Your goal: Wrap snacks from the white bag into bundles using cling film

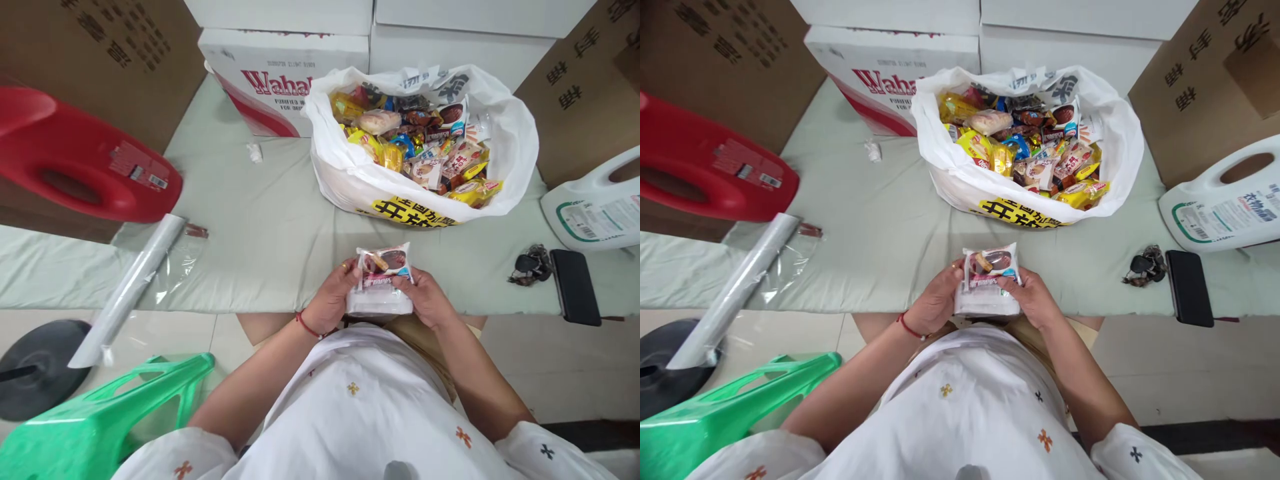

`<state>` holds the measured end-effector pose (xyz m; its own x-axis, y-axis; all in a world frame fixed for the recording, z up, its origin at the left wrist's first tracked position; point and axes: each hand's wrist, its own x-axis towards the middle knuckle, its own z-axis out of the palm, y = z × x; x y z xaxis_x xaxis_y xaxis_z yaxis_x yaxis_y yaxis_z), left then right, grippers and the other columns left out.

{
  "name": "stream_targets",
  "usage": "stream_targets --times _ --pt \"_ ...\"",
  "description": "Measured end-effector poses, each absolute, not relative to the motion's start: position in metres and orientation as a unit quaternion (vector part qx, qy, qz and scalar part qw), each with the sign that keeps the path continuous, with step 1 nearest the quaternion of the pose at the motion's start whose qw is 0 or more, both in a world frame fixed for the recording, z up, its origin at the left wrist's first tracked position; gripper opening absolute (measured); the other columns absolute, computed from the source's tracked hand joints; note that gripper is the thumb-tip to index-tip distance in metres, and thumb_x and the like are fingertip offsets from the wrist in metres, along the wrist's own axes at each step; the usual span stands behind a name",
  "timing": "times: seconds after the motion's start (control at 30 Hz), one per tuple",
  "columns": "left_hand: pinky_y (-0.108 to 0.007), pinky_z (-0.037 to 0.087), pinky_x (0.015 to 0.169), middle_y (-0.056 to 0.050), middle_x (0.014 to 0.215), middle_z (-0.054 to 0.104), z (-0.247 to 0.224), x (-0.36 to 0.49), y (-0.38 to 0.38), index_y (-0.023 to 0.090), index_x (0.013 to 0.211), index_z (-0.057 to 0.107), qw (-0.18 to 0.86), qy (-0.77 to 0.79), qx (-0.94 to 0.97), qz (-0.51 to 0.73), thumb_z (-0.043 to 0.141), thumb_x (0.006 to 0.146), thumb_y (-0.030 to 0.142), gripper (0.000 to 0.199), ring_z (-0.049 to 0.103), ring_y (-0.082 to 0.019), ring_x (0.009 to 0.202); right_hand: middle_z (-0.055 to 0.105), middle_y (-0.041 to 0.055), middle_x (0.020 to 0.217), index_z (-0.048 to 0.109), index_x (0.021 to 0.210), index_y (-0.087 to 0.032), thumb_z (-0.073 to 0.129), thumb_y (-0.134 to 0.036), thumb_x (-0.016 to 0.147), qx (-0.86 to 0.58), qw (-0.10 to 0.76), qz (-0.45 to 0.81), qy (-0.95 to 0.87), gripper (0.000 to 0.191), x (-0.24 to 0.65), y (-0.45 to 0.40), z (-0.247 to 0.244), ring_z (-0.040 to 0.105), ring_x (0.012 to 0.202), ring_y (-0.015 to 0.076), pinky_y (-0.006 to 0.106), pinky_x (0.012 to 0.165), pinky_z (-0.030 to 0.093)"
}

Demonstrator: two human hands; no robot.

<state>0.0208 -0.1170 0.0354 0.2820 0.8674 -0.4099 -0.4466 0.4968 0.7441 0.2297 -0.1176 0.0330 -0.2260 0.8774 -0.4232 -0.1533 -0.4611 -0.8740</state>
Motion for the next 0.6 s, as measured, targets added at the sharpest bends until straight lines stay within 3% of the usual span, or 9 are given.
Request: stream_targets --times 0.17,0.3,0.37,0.47,0.6 --pt "-0.041 0.058 0.092 -0.007 0.109 0.080 0.036 0.029 -0.117 0.019 0.123 0.069 0.767 0.411 0.210 0.446 0.088 0.078 0.055 0.060 0.075 -0.027 0.103 0.074 0.0094 0.132 0.065 0.132 -0.024 0.074 -0.073 0.085 -0.497 0.406 0.611 -0.463 0.068 0.231 -0.124 0.027 0.069 0.119 0.0264 0.038 0.100 0.058" --pt "-0.042 0.057 0.098 -0.008 0.115 0.078 0.036 0.035 -0.124 0.019 0.118 0.070 0.788 0.381 0.248 0.416 0.087 0.080 0.055 0.055 0.073 -0.028 0.109 0.078 0.0068 0.113 0.069 0.121 -0.024 0.079 -0.066 0.083 -0.526 0.405 0.608 -0.436 0.058 0.239 -0.135 0.031 0.073 0.097 0.0228 0.033 0.084 0.060" --pt "-0.042 0.055 0.100 -0.009 0.119 0.076 0.033 0.034 -0.126 0.020 0.118 0.069 0.773 0.394 0.294 0.401 0.082 0.084 0.060 0.054 0.070 -0.028 0.114 0.079 0.0054 0.103 0.073 0.114 -0.021 0.077 -0.062 0.087 -0.555 0.374 0.586 -0.457 0.049 0.254 -0.143 0.046 0.072 0.087 0.0209 0.031 0.077 0.059" --pt "-0.039 0.054 0.099 -0.010 0.125 0.071 0.026 0.027 -0.126 0.021 0.123 0.066 0.703 0.453 0.360 0.413 0.077 0.088 0.062 0.055 0.065 -0.025 0.118 0.080 0.0049 0.101 0.075 0.119 -0.021 0.073 -0.060 0.091 -0.607 0.290 0.515 -0.530 0.048 0.295 -0.160 0.082 0.071 0.083 0.0214 0.029 0.073 0.057" --pt "-0.033 0.055 0.088 -0.005 0.103 0.071 0.016 0.013 -0.125 0.021 0.120 0.061 0.678 0.466 0.389 0.416 0.076 0.089 0.058 0.050 0.066 -0.019 0.097 0.082 0.0057 0.109 0.077 0.123 -0.027 0.070 -0.064 0.091 -0.670 0.151 0.348 -0.638 0.050 0.380 -0.177 0.128 0.075 0.089 0.0269 0.034 0.076 0.058"
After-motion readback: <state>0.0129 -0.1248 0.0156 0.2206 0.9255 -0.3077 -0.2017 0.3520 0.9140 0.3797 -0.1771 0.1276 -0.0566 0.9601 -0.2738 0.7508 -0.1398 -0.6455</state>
